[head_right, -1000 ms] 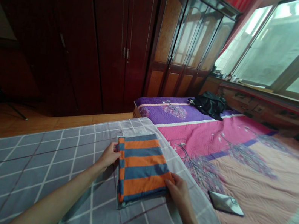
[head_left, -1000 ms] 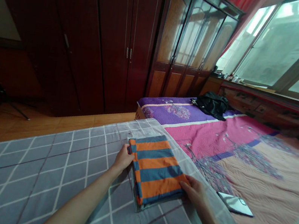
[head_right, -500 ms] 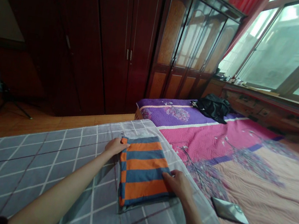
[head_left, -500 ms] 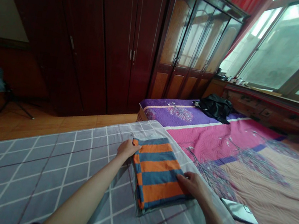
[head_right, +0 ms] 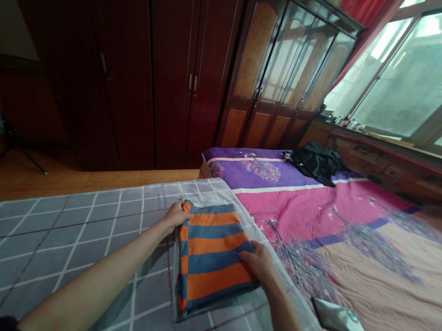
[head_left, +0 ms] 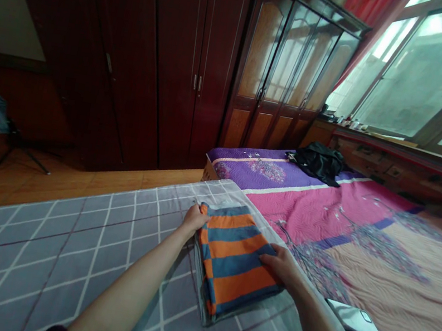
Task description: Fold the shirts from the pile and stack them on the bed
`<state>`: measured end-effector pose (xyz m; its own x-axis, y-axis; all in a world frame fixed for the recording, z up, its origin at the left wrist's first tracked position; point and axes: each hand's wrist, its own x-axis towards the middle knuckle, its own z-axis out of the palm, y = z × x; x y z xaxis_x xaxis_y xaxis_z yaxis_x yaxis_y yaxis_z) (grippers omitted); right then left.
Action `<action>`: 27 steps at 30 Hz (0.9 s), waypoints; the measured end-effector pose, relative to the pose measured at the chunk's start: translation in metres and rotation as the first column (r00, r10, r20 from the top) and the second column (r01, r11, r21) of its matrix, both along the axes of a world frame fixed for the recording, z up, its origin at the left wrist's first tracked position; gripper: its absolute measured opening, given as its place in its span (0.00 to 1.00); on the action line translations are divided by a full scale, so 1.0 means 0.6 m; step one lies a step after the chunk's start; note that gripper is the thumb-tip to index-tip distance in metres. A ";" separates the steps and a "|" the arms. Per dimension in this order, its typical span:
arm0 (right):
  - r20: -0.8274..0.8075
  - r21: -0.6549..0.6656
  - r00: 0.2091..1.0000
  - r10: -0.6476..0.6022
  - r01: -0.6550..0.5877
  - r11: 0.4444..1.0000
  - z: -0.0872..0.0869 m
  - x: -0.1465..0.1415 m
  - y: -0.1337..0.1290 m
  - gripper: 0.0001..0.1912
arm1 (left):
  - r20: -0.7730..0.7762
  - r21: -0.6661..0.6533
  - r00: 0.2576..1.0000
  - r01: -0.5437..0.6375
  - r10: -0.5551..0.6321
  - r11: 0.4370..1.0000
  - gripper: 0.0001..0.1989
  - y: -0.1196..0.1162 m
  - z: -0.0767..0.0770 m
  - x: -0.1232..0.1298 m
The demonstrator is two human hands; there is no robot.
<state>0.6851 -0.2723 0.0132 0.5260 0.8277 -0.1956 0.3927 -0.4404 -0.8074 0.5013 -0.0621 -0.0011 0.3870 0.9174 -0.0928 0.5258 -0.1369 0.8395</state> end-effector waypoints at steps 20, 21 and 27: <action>0.816 -0.183 0.552 0.173 -0.038 0.982 -0.029 -0.030 0.124 0.32 | -0.388 0.371 0.820 0.556 -0.420 0.744 0.33 -0.095 -0.006 -0.040; 0.815 -0.215 0.543 0.205 -0.046 0.976 -0.032 -0.038 0.137 0.32 | -0.400 0.342 0.817 0.554 -0.416 0.759 0.36 -0.100 -0.007 -0.047; 0.856 -0.190 0.486 0.177 -0.024 0.981 -0.032 -0.063 0.194 0.37 | -0.351 0.254 0.777 0.616 -0.522 0.746 0.48 -0.144 -0.001 -0.093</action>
<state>0.6475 -0.1562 -0.0063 0.4068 0.8916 0.1987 0.9067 -0.4206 0.0311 0.4453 -0.1483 -0.0017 0.8536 0.5208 0.0135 0.4331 -0.7238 0.5372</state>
